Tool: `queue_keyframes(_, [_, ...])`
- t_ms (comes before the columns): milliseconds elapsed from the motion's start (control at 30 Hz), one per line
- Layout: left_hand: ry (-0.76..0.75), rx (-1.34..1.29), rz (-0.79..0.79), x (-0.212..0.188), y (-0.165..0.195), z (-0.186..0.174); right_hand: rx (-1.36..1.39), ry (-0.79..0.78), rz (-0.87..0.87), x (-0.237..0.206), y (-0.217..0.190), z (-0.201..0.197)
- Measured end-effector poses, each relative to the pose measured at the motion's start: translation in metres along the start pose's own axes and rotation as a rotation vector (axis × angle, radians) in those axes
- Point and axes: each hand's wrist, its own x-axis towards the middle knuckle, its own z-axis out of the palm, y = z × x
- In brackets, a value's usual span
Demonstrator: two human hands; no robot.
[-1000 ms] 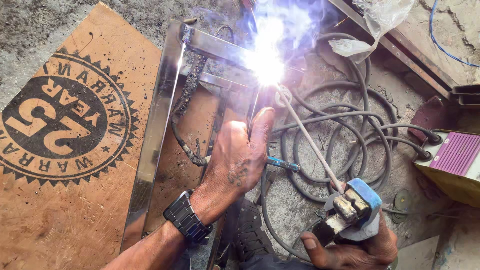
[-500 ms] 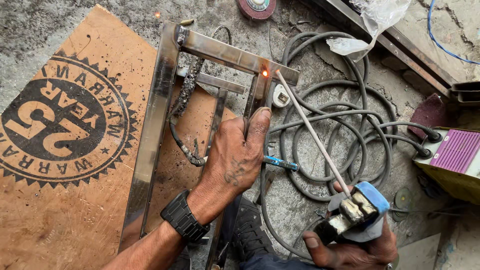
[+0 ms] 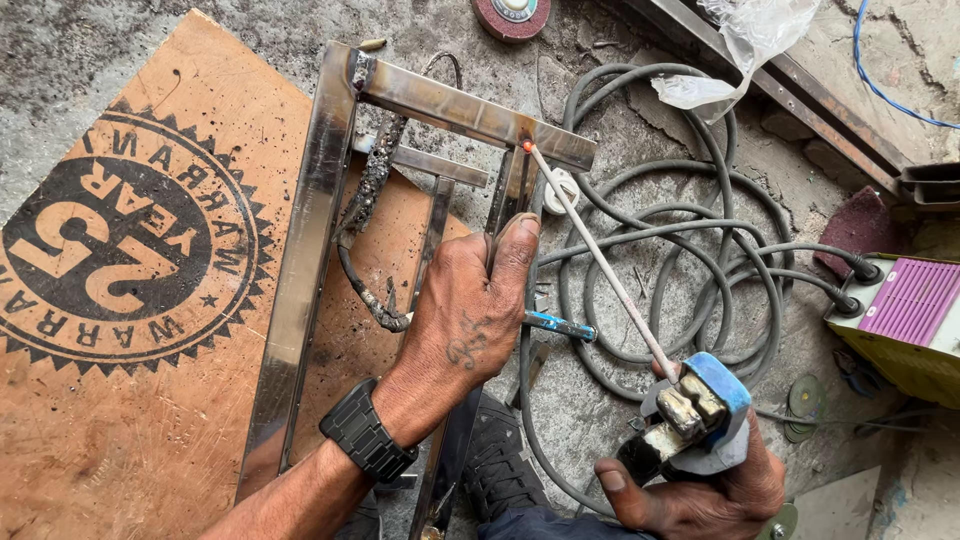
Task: The person measures and welds a metal frame, using a tape measure to check dimensions and a welding rod to join the metal pieces while another person assists by holding the assembly.
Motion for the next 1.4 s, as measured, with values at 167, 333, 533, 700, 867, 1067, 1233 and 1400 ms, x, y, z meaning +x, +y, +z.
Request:
queue_keyframes(167, [0.014, 0.036, -0.022, 0.0, 0.01, -0.01, -0.083, -0.031, 0.098, -0.002, -0.016, -0.019])
queue_keyframes(333, [0.041, 0.071, -0.048, 0.002, 0.008, -0.01, 0.165, -0.121, 0.107, 0.003, -0.017, -0.022])
queue_keyframes(533, [0.079, 0.028, 0.115, 0.008, 0.002, -0.01, 2.88, -0.018, 1.554, 0.069, 0.028, 0.043])
queue_keyframes(700, [0.015, 0.03, 0.017, 0.018, 0.001, -0.024, 3.14, -0.574, 2.1, 0.126, 0.042, 0.106])
queue_keyframes(867, [0.022, 0.031, 0.113, 0.016, -0.005, -0.025, 3.076, -0.933, 1.408, 0.206, -0.019, 0.093])
queue_keyframes(1067, [-0.028, 0.057, 0.215, 0.003, -0.013, 0.005, 3.058, -0.544, 1.303, 0.216, -0.032, 0.05])
queue_keyframes(1233, [-0.216, 0.188, 0.019, -0.039, -0.058, 0.01, 3.169, 0.063, 1.019, 0.237, -0.014, 0.029])
queue_keyframes(1400, [-0.412, 0.413, 0.014, -0.135, -0.089, -0.019, 3.147, -0.003, 0.734, 0.251, 0.004, 0.036])
